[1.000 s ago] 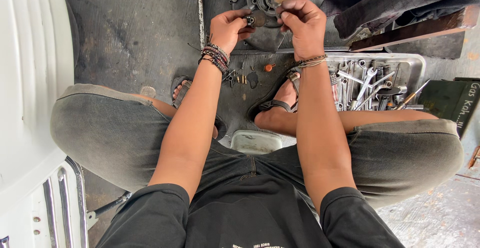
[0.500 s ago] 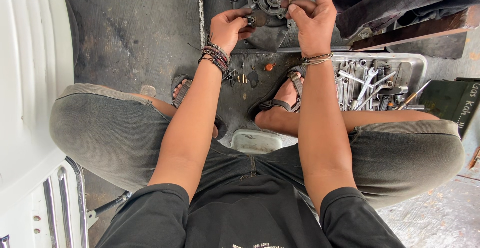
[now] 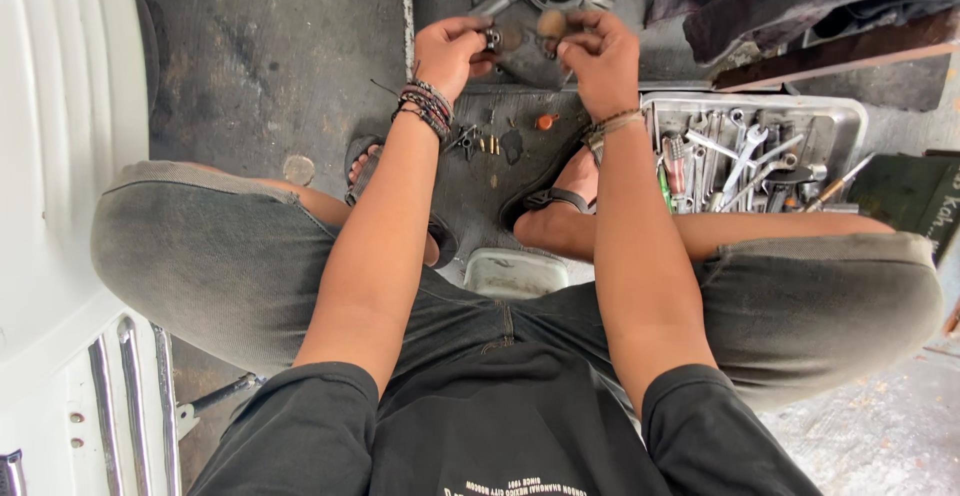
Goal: The person sits on the floor and uses a small screwdriver to manipulate and adjust small components within a disassembled engine casing. They repeatedly pick up, examine, and place small metal parts and fasteners into the engine assembly.
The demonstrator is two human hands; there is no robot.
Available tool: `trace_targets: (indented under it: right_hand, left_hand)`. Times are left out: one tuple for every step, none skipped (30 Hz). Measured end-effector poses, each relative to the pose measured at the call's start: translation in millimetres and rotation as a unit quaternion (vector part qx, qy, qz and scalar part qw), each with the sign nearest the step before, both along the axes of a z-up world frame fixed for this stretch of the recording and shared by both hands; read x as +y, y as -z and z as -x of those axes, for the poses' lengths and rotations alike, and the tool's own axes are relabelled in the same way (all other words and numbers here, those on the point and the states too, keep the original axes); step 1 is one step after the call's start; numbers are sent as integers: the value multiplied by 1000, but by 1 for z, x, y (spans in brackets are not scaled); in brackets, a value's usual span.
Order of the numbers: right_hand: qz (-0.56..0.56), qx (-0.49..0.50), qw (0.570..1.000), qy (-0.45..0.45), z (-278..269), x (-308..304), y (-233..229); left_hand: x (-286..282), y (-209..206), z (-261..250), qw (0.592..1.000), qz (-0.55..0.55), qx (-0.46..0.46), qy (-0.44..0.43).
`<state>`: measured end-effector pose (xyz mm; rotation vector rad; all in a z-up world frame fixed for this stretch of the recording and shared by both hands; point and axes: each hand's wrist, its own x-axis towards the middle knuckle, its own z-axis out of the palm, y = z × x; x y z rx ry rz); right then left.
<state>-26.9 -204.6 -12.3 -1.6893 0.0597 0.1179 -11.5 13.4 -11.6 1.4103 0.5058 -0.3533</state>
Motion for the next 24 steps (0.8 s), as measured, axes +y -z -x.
trace_targets:
  right_hand:
    - [-2,-1,1000,-4,-1,4,-1]
    - [15,22,1000,-9,-1,8,-3]
    - [34,50,998,-12,6,9,-4]
    - [33,54,998,-15,7,10,5]
    - [50,87,995,-29,7,9,14]
    - [66,119,990,-43,7,8,23]
    - [66,122,989,-44,13,6,29]
    - [117,161,976,-83,20,5,36]
    - [166,197,958,-123,23,5,42]
    - [165,197,958,-125,29,6,52]
    - [228,228,937,-137,33,7,61]
    - [289,257,910,-148,38,7,69]
    - [289,259,910,-148,43,9,76]
    - [340,261,888,-166,47,10,82]
    - [389,260,865,-181,48,11,88]
    - [390,259,866,-179,51,13,89]
    - [414,256,854,-183,55,15,90]
    - [438,253,842,-187,60,18,91]
    - [438,252,842,-188,63,20,89]
    - [459,250,832,-185,66,22,87]
    - [479,247,822,-182,69,24,85]
    - [479,246,823,-183,69,23,89]
    - [503,233,810,-190,71,22,94]
    - [527,220,797,-198,73,20,99]
  left_hand:
    - [3,0,0,1000,-2,-1,-4]
    - [6,1,1,1000,-5,12,0]
    - [7,2,8,999,-6,30,6]
    - [11,3,11,999,-7,35,3]
    - [13,3,12,999,-17,49,2]
    - [14,4,12,998,-27,63,1]
    - [15,6,14,997,-27,66,0]
    - [16,8,17,997,-24,72,-6]
    - [19,9,17,997,-22,75,-13]
    - [19,13,19,997,-23,76,-15]
    - [19,17,19,995,-17,92,-19]
    - [19,21,20,994,-12,109,-23]
    - [20,22,22,993,-11,111,-22]
    - [20,22,24,993,-19,114,-13]
    - [20,21,22,993,-27,114,-3]
    - [19,23,21,993,-27,112,-1]
    - [20,25,22,993,-19,114,-1]
    - [20,26,24,993,-11,116,0]
    - [20,23,25,993,-11,116,-1]
    - [20,20,26,993,-21,118,8]
    - [20,17,26,992,-32,120,17]
    - [20,19,24,992,-32,119,16]
    - [21,21,24,992,-27,121,13]
    - [21,24,25,992,-22,122,11]
